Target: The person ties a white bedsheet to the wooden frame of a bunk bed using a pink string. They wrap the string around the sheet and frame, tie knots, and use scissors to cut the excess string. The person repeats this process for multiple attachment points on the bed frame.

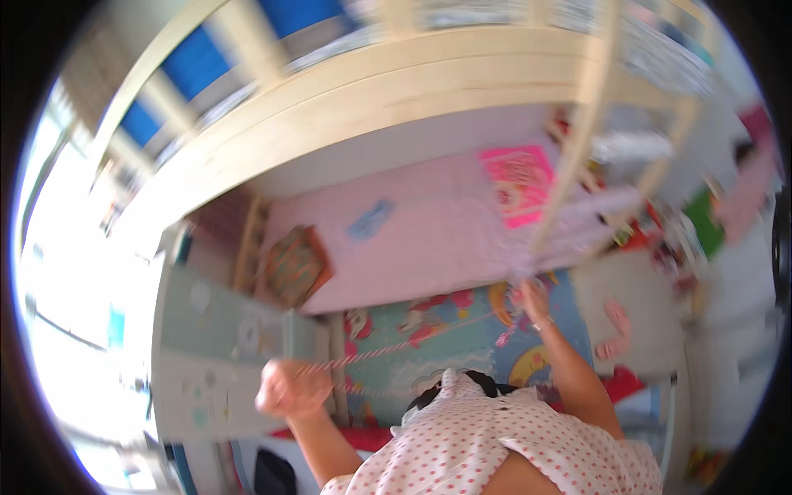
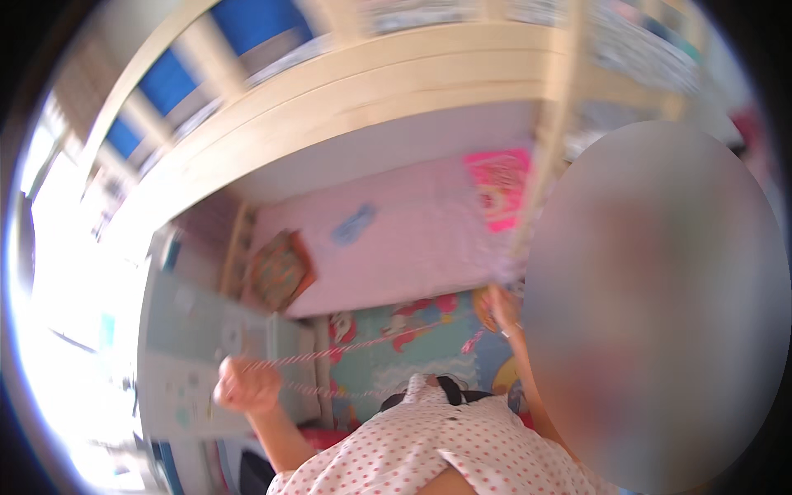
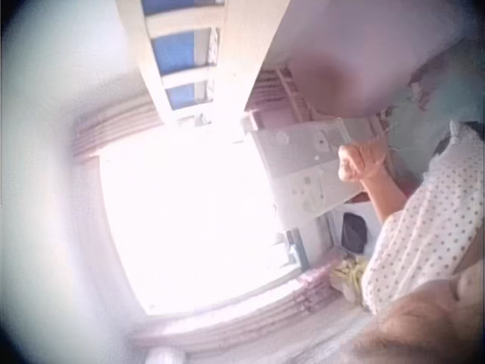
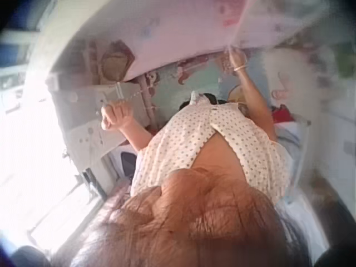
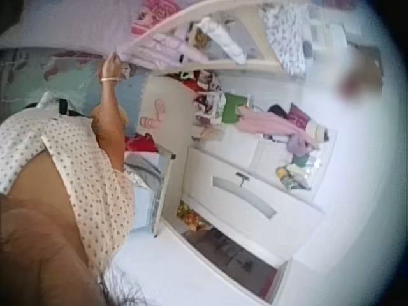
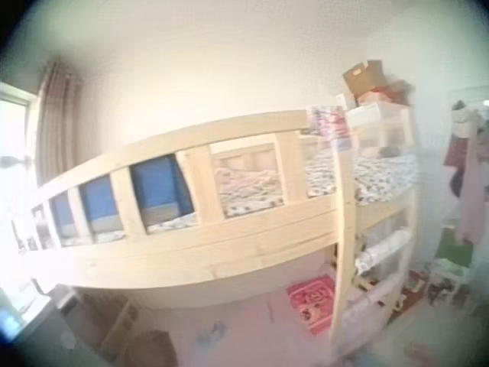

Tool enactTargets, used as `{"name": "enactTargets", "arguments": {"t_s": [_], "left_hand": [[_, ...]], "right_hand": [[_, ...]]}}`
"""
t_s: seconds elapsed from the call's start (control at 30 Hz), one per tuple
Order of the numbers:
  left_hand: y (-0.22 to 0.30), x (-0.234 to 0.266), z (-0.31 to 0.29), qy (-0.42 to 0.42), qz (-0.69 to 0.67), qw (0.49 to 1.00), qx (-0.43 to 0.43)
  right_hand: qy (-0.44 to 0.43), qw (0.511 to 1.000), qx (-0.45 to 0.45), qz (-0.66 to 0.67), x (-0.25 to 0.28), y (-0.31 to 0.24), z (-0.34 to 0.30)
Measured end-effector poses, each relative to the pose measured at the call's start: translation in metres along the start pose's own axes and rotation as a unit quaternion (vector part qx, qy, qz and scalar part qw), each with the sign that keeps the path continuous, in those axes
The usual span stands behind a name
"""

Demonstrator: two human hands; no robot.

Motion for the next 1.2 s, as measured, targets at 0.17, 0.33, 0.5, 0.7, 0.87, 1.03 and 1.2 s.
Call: {"name": "enactTargets", "arguments": {"t_s": [0.17, 0.33, 0.5, 0.7, 0.87, 1.03, 1.2], "left_hand": [[0.022, 0.139, -0.081, 0.422, 0.301, 0.852, 0.07], [0.008, 0.161, -0.117, 0.461, 0.39, 0.793, 0.075], [-0.058, 0.161, -0.118, 0.455, 0.301, 0.833, 0.094], [-0.124, 0.159, -0.123, 0.426, 0.253, 0.866, 0.064], [-0.143, 0.129, -0.158, 0.549, 0.039, 0.828, 0.11], [-0.154, 0.134, -0.217, 0.574, -0.208, 0.792, -0.025], [-0.141, 0.134, -0.269, 0.666, -0.257, 0.698, -0.062]], "right_hand": [[-0.205, 0.864, -0.377, 0.262, -0.083, 0.117, -0.073], [-0.184, 0.874, -0.354, 0.279, -0.111, 0.12, -0.073], [-0.304, 0.903, -0.232, 0.198, -0.173, 0.013, -0.079], [-0.571, 0.805, -0.142, 0.072, -0.259, -0.102, -0.165], [-0.646, 0.761, -0.05, 0.027, -0.293, -0.149, -0.203], [-0.657, 0.688, 0.266, -0.156, -0.309, -0.141, -0.254], [-0.652, 0.541, 0.477, -0.232, -0.328, -0.102, -0.33]]}}
Point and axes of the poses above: each hand's wrist, its own z-axis towards the middle knuckle, its own x-axis out of the back of the hand, y = z × x, the point moved 9 cm from there along z, towards the middle knuckle, and after that the axes turned 5 degrees about -x, right-handed, at the moved point
